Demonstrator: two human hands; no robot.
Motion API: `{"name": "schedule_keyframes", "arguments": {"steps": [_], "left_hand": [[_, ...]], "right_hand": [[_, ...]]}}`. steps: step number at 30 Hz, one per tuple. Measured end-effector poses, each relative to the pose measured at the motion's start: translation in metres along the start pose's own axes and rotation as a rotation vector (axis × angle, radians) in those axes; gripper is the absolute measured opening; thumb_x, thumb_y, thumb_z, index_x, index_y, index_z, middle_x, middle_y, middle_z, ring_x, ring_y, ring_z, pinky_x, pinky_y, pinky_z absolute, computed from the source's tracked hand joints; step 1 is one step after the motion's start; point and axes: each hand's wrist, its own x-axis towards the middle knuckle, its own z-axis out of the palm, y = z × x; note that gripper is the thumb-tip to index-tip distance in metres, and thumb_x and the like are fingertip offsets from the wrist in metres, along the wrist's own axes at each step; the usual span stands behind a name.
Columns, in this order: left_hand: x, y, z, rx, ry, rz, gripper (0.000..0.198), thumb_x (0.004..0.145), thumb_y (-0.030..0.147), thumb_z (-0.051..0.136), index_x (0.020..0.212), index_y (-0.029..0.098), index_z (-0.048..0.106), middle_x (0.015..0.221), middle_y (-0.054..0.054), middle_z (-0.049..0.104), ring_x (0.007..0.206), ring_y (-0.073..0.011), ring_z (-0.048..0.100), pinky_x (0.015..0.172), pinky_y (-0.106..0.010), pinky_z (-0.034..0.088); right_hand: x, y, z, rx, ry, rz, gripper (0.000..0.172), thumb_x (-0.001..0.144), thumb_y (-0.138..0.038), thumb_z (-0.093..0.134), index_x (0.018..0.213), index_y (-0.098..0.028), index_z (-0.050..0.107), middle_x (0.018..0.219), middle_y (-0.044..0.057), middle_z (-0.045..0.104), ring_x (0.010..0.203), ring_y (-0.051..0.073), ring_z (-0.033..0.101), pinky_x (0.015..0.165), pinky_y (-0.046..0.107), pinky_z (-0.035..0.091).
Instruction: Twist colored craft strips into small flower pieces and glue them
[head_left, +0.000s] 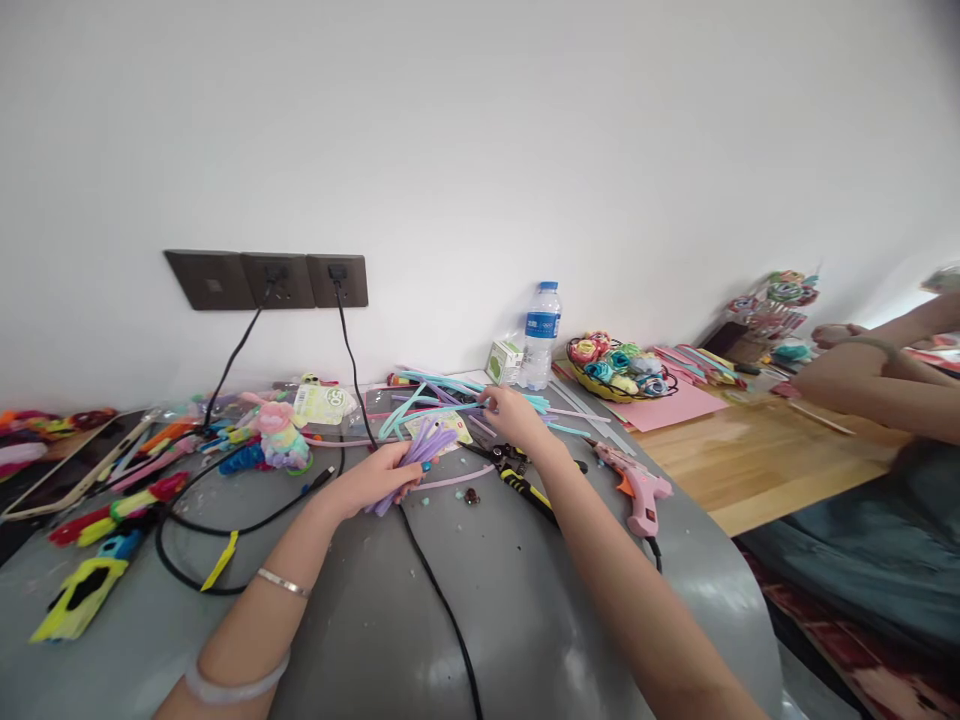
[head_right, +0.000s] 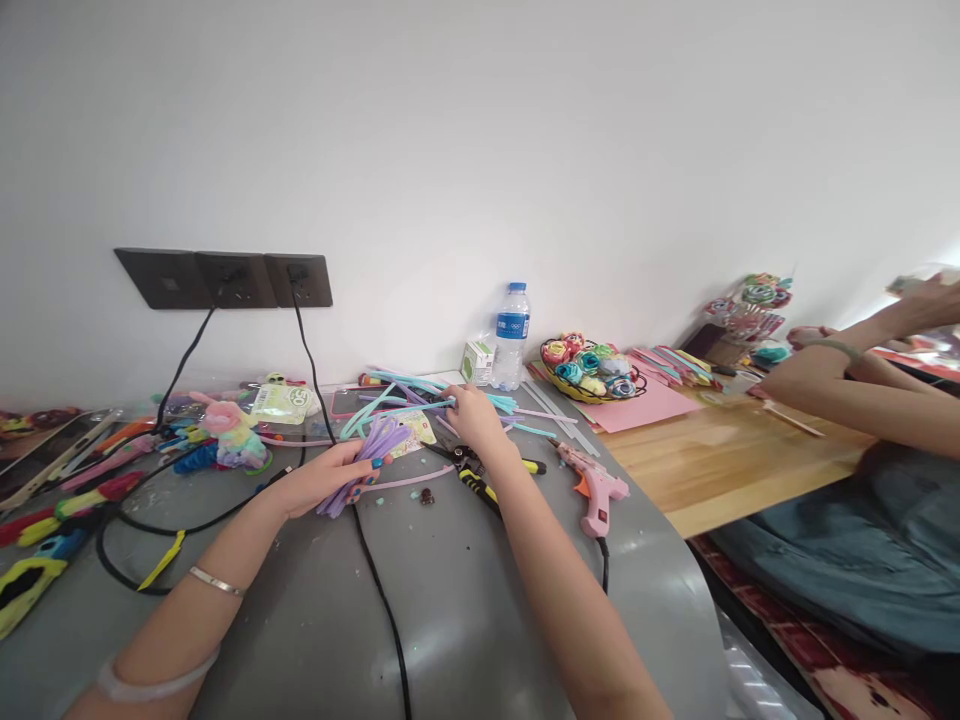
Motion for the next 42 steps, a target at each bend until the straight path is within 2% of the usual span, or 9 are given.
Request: {"name": "schedule_keyframes", "arguments": {"steps": [3,5,8,12,21,29,34,37,42], "left_hand": [[0.0,-0.002,-0.005,0.187,-0.028,0.058,0.023,0.082,0.036,0.061,0.092,0.015,0.06,0.074,0.0,0.059,0.061,-0.0118,0.053,0.054,-0.023,0.042],[-0.001,-0.001,-0.006,0.19,-0.092,0.122,0.031,0.081,0.032,0.061,0.108,0.016,0.061,0.096,-0.006,0.066,0.072,-0.0151,0.059,0.059,-0.025,0.046],[-0.002,0.001,-0.006,0.154,-0.155,0.155,0.055,0.08,0.026,0.062,0.134,0.019,0.051,0.122,-0.012,0.063,0.082,-0.0179,0.062,0.062,-0.027,0.049],[-0.004,0.002,-0.004,0.164,-0.182,0.123,0.069,0.079,0.022,0.063,0.145,0.023,0.042,0.125,-0.012,0.065,0.083,-0.0183,0.064,0.061,-0.025,0.048],[-0.009,0.01,-0.002,0.221,-0.183,0.108,0.052,0.085,0.026,0.055,0.137,0.019,0.053,0.126,-0.012,0.064,0.083,-0.0186,0.065,0.059,-0.024,0.044],[-0.007,0.008,-0.004,0.231,-0.163,0.142,0.052,0.086,0.027,0.055,0.136,0.017,0.054,0.119,-0.011,0.067,0.094,-0.0241,0.067,0.066,-0.028,0.049],[-0.001,-0.002,-0.01,0.313,-0.067,0.169,0.064,0.079,0.022,0.06,0.142,0.019,0.051,0.137,-0.012,0.06,0.112,-0.0309,0.063,0.085,-0.037,0.052],[0.001,-0.007,-0.011,0.345,-0.002,0.215,0.061,0.075,0.018,0.062,0.136,0.019,0.058,0.145,-0.01,0.054,0.13,-0.0314,0.052,0.106,-0.043,0.042],[-0.001,-0.003,-0.013,0.181,0.085,0.224,0.045,0.078,0.028,0.066,0.122,0.018,0.065,0.136,-0.013,0.062,0.119,-0.0296,0.061,0.101,-0.043,0.047]], "right_hand": [[0.004,-0.001,0.004,-0.065,-0.024,0.008,0.025,0.08,-0.004,0.053,0.094,-0.015,0.07,0.091,0.01,0.068,0.087,0.022,0.061,0.076,0.028,0.039],[0.005,-0.004,0.005,-0.097,-0.014,0.023,0.024,0.081,-0.004,0.051,0.093,-0.015,0.069,0.091,0.01,0.069,0.087,0.022,0.061,0.075,0.029,0.038],[0.004,-0.007,0.005,-0.128,0.009,0.031,0.022,0.084,-0.006,0.05,0.097,-0.016,0.066,0.093,0.01,0.072,0.088,0.023,0.062,0.076,0.03,0.037],[0.001,-0.008,0.007,-0.154,0.004,0.014,0.022,0.082,-0.005,0.051,0.093,-0.017,0.067,0.097,0.01,0.074,0.097,0.027,0.061,0.083,0.035,0.036],[0.006,-0.008,-0.006,-0.105,0.03,-0.047,0.028,0.086,-0.011,0.048,0.097,-0.016,0.073,0.102,0.012,0.072,0.101,0.028,0.059,0.085,0.037,0.036],[0.009,-0.016,-0.059,0.146,-0.084,-0.102,0.029,0.083,-0.021,0.047,0.09,-0.015,0.075,0.066,0.002,0.061,0.06,0.014,0.049,0.058,0.027,0.035],[-0.008,-0.023,-0.08,0.404,-0.079,-0.049,0.025,0.079,-0.032,0.051,0.074,-0.014,0.068,0.058,-0.002,0.047,0.053,0.011,0.036,0.052,0.026,0.027],[-0.024,-0.028,-0.084,0.548,0.029,-0.004,0.025,0.079,-0.035,0.053,0.077,-0.014,0.067,0.056,-0.004,0.041,0.051,0.009,0.029,0.05,0.026,0.021],[-0.055,-0.034,-0.081,0.735,0.087,0.02,0.027,0.082,-0.04,0.055,0.082,-0.015,0.065,0.056,-0.005,0.034,0.052,0.009,0.026,0.05,0.026,0.018]]}}
